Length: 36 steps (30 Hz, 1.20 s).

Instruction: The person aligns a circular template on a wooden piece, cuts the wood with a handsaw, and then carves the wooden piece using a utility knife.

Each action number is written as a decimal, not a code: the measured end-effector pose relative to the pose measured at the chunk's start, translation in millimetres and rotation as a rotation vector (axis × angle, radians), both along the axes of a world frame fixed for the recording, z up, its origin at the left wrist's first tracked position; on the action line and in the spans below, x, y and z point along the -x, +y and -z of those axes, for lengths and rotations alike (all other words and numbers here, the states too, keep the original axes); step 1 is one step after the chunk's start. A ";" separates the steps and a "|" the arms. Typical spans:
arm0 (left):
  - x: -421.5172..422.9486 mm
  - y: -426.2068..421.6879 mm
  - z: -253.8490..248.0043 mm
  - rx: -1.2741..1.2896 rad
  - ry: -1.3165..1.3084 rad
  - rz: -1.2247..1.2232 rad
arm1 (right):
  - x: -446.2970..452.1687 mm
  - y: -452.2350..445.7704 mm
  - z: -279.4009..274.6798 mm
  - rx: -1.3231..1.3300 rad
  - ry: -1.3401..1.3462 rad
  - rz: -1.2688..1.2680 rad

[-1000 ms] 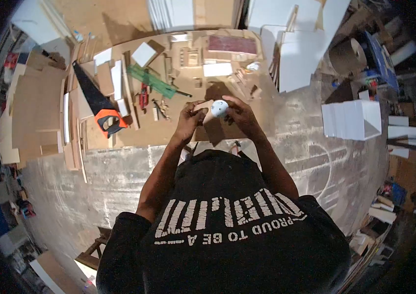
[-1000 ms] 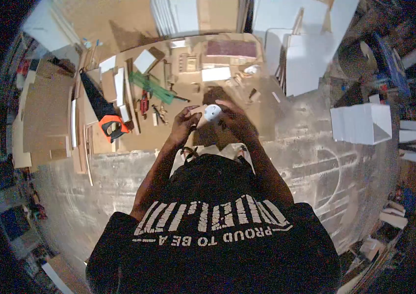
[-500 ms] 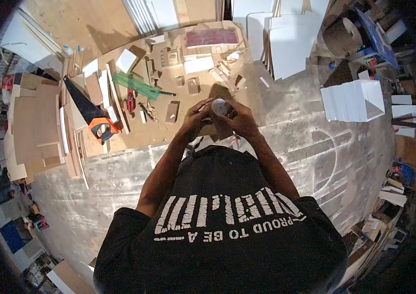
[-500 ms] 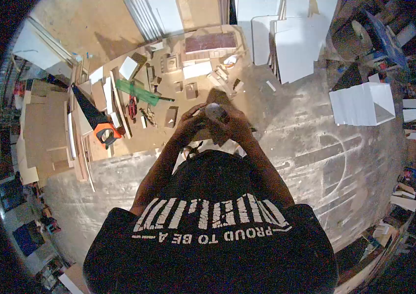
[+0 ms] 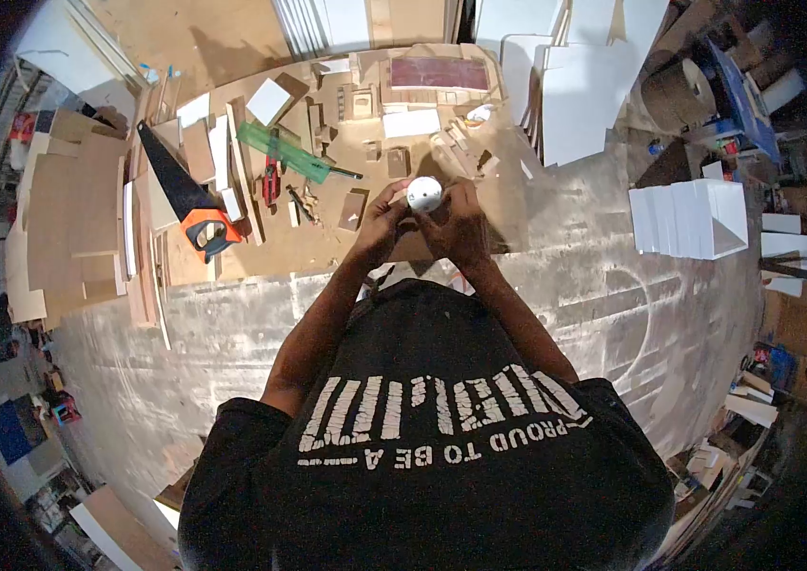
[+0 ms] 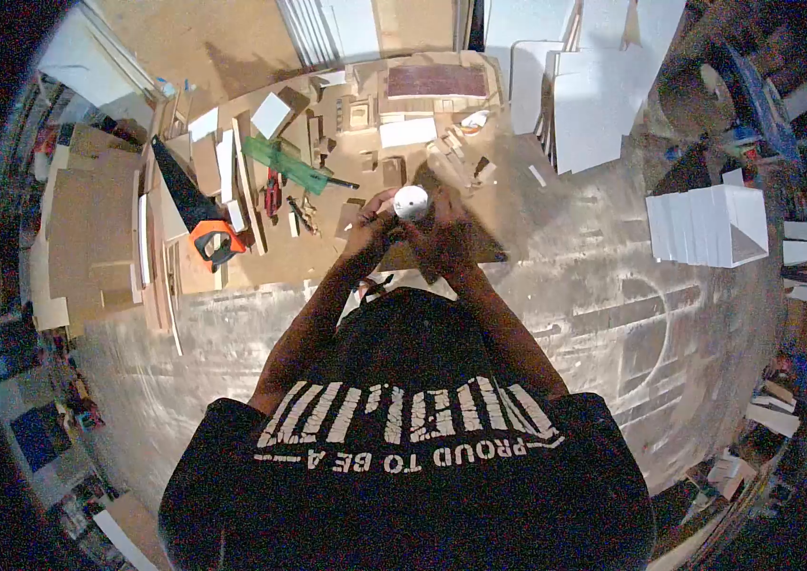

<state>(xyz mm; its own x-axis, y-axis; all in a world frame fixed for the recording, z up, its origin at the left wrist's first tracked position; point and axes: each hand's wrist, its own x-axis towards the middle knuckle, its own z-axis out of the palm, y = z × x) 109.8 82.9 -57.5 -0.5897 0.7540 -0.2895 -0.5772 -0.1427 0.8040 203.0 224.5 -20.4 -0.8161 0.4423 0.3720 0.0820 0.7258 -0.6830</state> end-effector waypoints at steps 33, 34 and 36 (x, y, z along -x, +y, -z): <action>-9.5 -19.9 -15.0 0.096 0.005 -0.204 | 2.5 -17.1 20.6 -0.083 0.127 -0.063; -9.3 -19.9 -15.7 0.086 -0.007 -0.203 | 1.9 -17.6 21.4 -0.085 0.128 -0.057; -10.7 -20.3 -17.2 0.067 -0.011 -0.190 | 0.7 -20.1 22.1 -0.089 0.129 -0.047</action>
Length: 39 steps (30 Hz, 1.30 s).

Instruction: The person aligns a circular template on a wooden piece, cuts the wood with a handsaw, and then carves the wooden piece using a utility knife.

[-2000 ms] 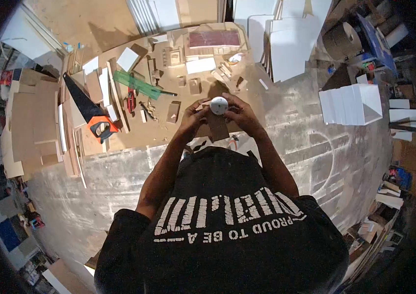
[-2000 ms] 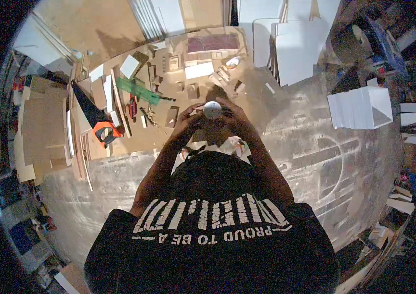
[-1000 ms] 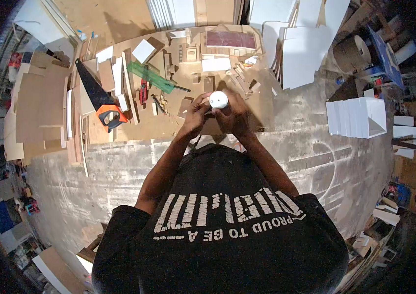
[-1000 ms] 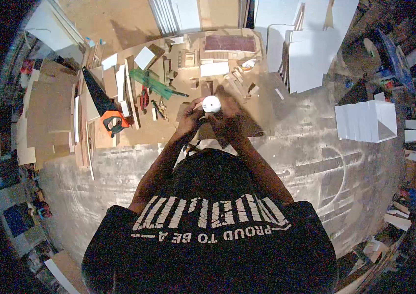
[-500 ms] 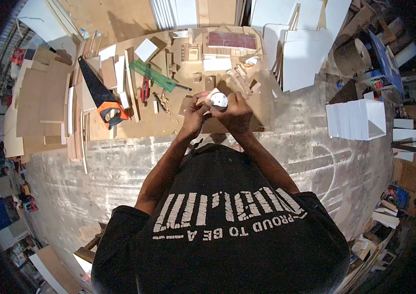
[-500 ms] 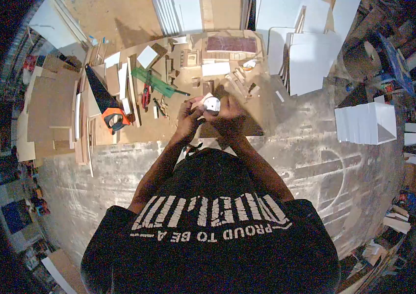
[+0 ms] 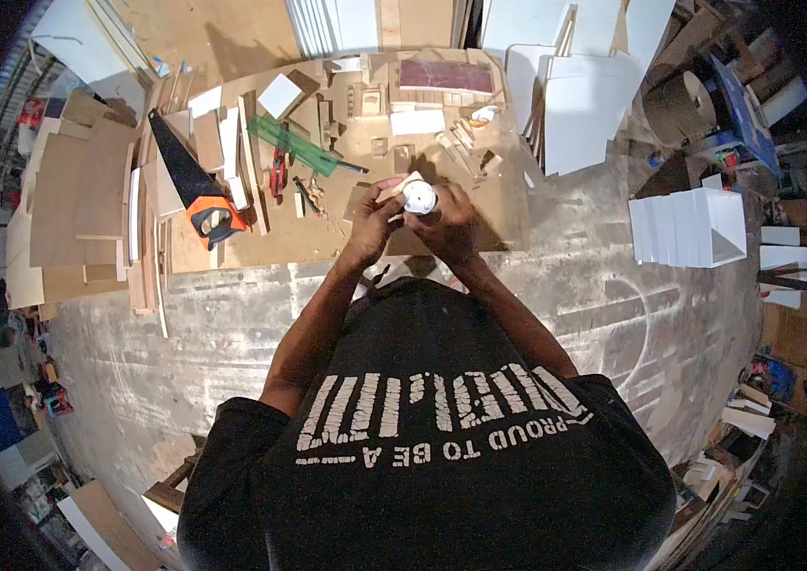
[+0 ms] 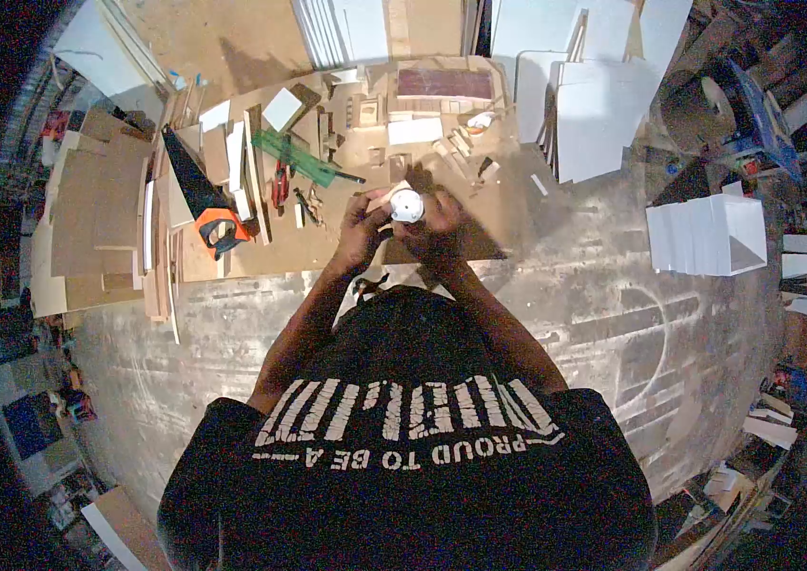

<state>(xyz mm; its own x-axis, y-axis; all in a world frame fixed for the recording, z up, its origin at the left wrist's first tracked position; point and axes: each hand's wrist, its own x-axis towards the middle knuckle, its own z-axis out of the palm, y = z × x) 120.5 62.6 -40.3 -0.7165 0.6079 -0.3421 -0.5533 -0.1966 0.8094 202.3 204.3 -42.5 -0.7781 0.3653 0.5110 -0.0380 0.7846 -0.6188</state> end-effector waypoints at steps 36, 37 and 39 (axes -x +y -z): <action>25.1 9.7 117.4 0.667 1.020 0.102 | -61.5 -5.8 89.6 0.120 -0.494 -0.132; 27.2 11.1 117.6 0.750 1.134 0.122 | -62.2 -5.7 88.8 0.131 -0.494 -0.134; 27.0 12.1 118.6 0.798 1.254 0.118 | -64.7 -5.3 85.5 0.154 -0.495 -0.139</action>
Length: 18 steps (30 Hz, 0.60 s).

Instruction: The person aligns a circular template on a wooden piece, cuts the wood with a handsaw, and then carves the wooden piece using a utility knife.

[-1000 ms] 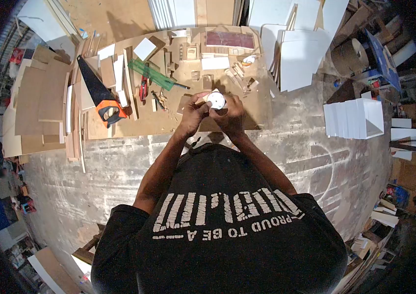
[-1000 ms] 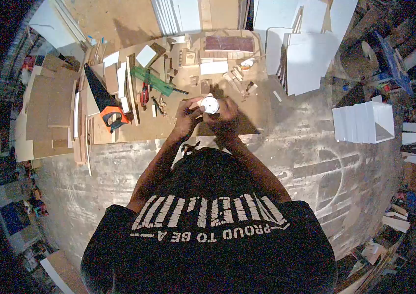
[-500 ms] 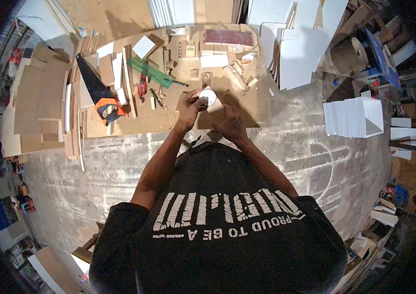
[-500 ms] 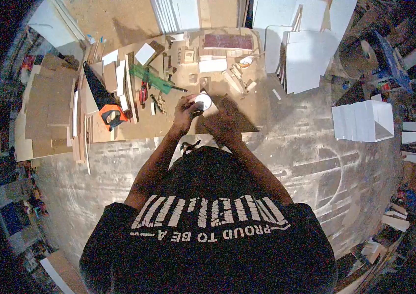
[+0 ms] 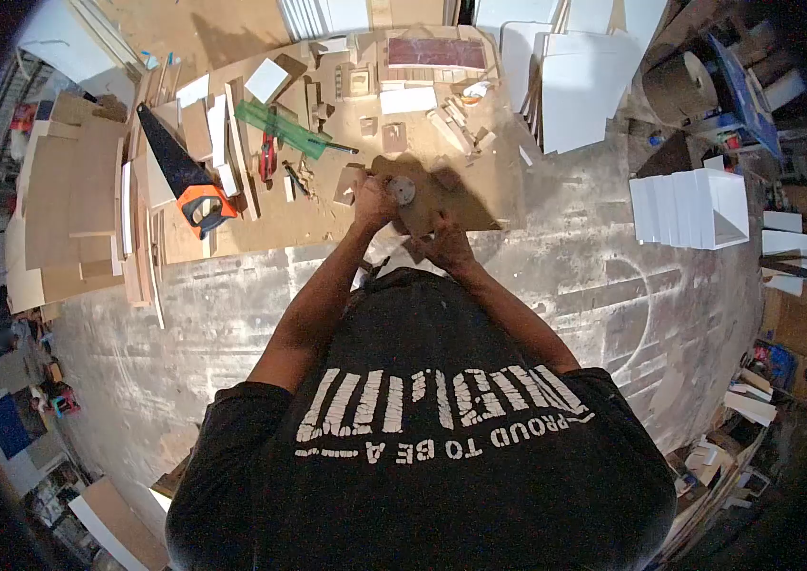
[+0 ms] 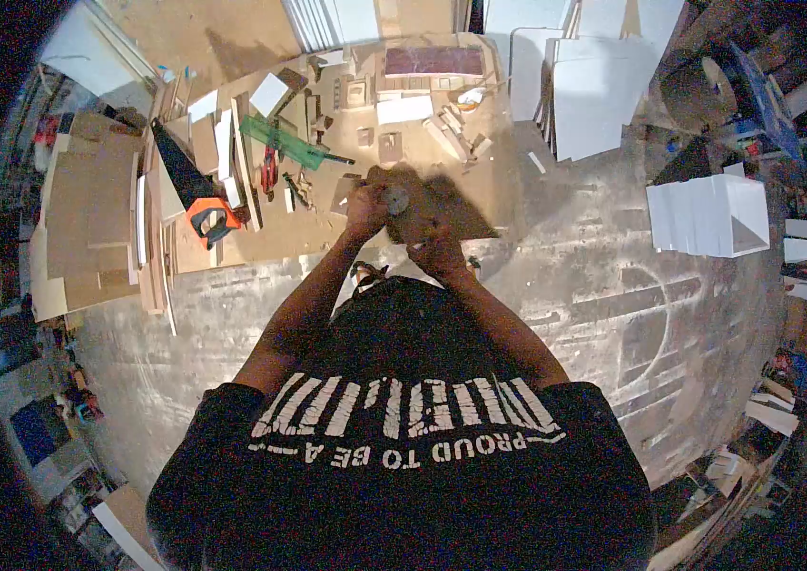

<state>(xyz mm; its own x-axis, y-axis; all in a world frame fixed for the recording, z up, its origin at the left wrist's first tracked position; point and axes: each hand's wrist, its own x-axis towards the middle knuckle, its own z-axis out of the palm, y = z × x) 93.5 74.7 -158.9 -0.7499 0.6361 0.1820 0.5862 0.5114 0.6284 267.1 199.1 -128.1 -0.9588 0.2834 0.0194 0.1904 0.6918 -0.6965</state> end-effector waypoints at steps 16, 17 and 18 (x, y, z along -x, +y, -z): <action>-5.5 0.7 0.5 -0.166 -0.375 -0.157 | 18.2 6.3 -7.9 -0.174 0.052 -0.010; -5.7 -0.2 1.8 -0.148 -0.369 -0.157 | 28.8 8.1 15.8 -0.170 0.114 -0.023; -7.3 -0.1 -1.0 -0.129 -0.362 -0.156 | 39.5 7.4 18.4 -0.165 0.177 -0.036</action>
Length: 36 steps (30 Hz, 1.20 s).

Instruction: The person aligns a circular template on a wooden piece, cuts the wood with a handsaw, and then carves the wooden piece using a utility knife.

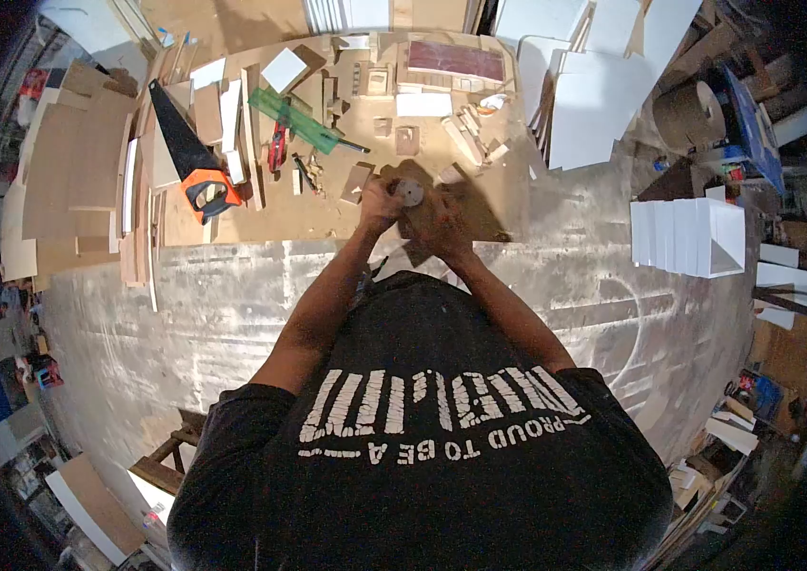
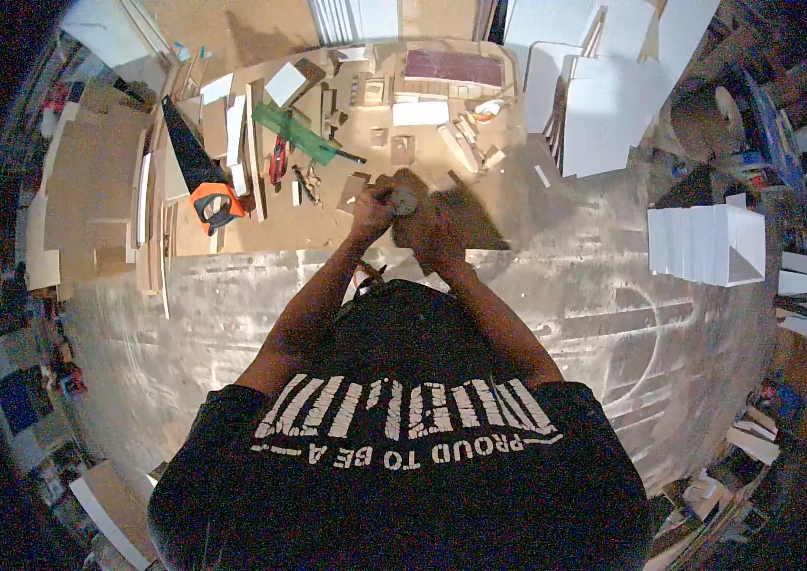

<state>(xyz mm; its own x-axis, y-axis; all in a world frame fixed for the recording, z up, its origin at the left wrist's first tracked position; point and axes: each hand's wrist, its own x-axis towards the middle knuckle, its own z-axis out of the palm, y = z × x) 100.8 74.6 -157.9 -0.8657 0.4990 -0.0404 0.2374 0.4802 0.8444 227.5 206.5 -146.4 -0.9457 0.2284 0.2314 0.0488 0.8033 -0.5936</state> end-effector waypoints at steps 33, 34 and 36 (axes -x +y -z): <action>5.3 -77.9 -47.2 -0.032 0.017 -0.198 | 70.3 -22.1 -8.8 0.040 -0.130 0.398; 3.6 -88.4 -44.1 -0.024 0.016 -0.212 | 69.9 -20.8 -3.9 -0.017 -0.096 0.393; -3.6 -108.2 -36.5 -0.004 0.017 -0.240 | 67.7 -18.6 2.9 -0.133 -0.030 0.381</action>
<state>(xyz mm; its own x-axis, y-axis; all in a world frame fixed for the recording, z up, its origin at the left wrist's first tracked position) 104.4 -33.6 -121.4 -0.9601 0.2787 -0.0234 0.1307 0.5211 0.8434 159.9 187.9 -149.3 -0.8057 0.5343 0.2559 0.3740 0.7937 -0.4797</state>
